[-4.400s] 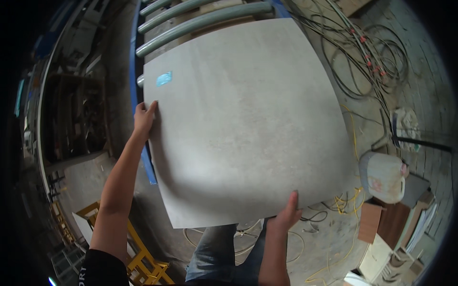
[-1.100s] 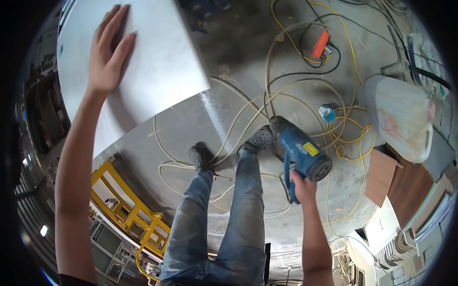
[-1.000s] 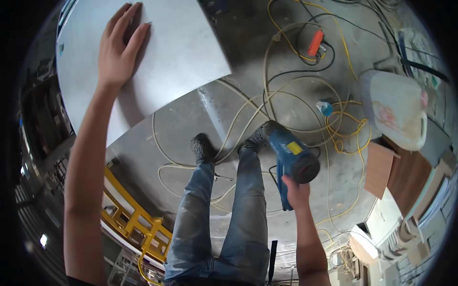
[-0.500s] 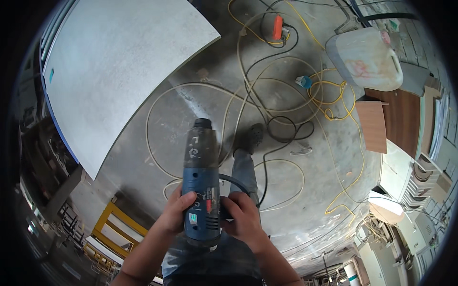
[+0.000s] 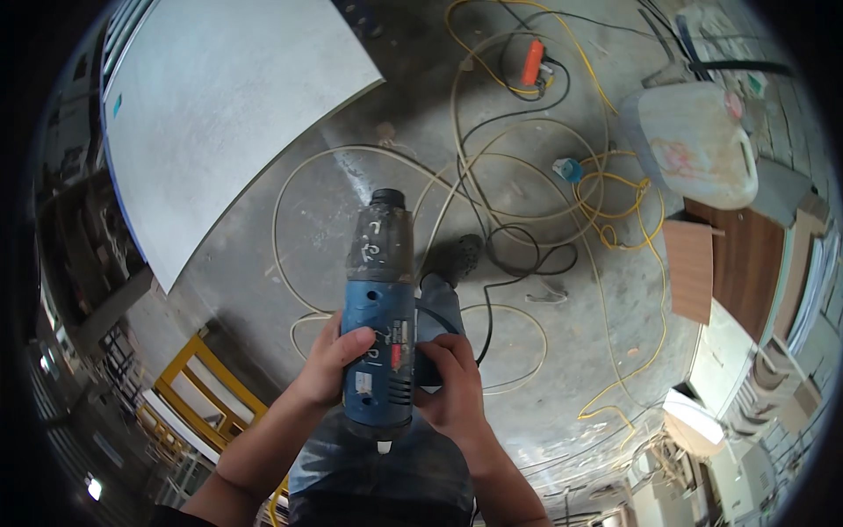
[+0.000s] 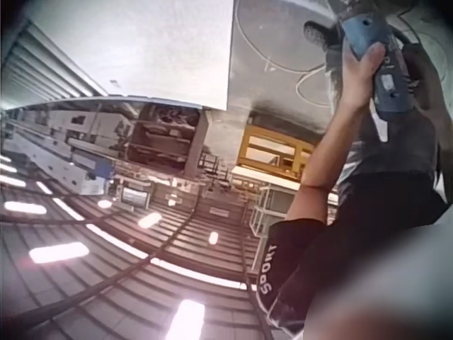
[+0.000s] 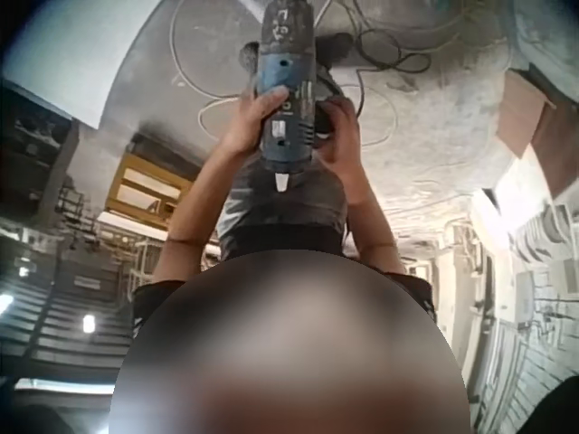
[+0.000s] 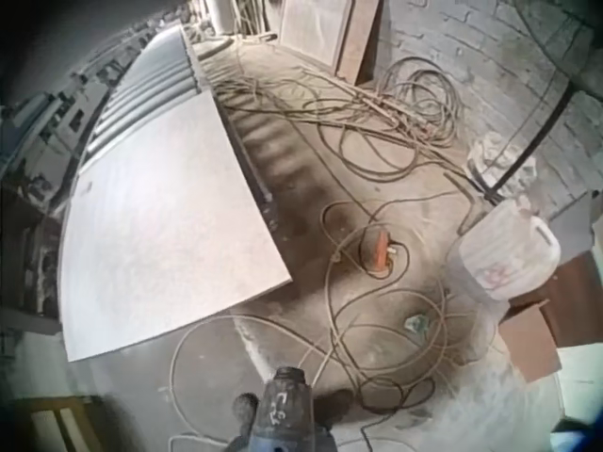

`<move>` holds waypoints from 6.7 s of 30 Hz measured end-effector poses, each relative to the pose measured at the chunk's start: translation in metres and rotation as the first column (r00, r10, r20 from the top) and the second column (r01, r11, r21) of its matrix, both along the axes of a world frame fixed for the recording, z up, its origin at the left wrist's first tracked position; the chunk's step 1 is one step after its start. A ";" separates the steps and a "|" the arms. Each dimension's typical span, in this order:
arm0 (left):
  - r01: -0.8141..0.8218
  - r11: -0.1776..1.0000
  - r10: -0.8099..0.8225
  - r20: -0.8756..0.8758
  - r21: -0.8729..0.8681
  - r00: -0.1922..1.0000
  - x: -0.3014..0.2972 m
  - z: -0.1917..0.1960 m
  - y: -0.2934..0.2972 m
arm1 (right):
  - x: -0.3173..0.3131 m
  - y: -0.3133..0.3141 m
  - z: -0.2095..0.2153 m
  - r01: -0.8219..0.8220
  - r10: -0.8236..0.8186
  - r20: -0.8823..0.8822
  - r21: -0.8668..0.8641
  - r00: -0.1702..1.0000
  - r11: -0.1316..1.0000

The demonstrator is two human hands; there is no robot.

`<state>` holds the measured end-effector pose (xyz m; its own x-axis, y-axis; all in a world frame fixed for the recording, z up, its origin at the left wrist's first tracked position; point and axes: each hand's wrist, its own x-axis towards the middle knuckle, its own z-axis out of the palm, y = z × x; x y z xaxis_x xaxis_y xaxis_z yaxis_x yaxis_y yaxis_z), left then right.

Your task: Applying and preparing a white edge banding strip onto a wooden panel using a heat gun.

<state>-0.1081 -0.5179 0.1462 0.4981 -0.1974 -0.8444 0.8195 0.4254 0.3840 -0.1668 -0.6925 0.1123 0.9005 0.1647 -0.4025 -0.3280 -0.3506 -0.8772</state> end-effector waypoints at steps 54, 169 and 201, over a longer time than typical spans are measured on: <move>-0.585 0.809 0.545 0.303 0.053 0.782 -0.249 0.026 0.228 | -0.101 0.260 0.053 -0.677 0.684 -0.026 -0.172 0.729 0.715; 0.802 0.327 -0.811 -0.288 0.499 0.510 -0.344 -0.137 0.295 | -0.099 0.360 -0.013 -0.435 0.451 0.335 -0.126 0.827 0.891; 0.847 0.229 -0.855 -0.316 0.480 0.411 -0.325 -0.132 0.292 | -0.089 0.359 -0.013 -0.437 0.451 0.349 -0.123 0.821 0.891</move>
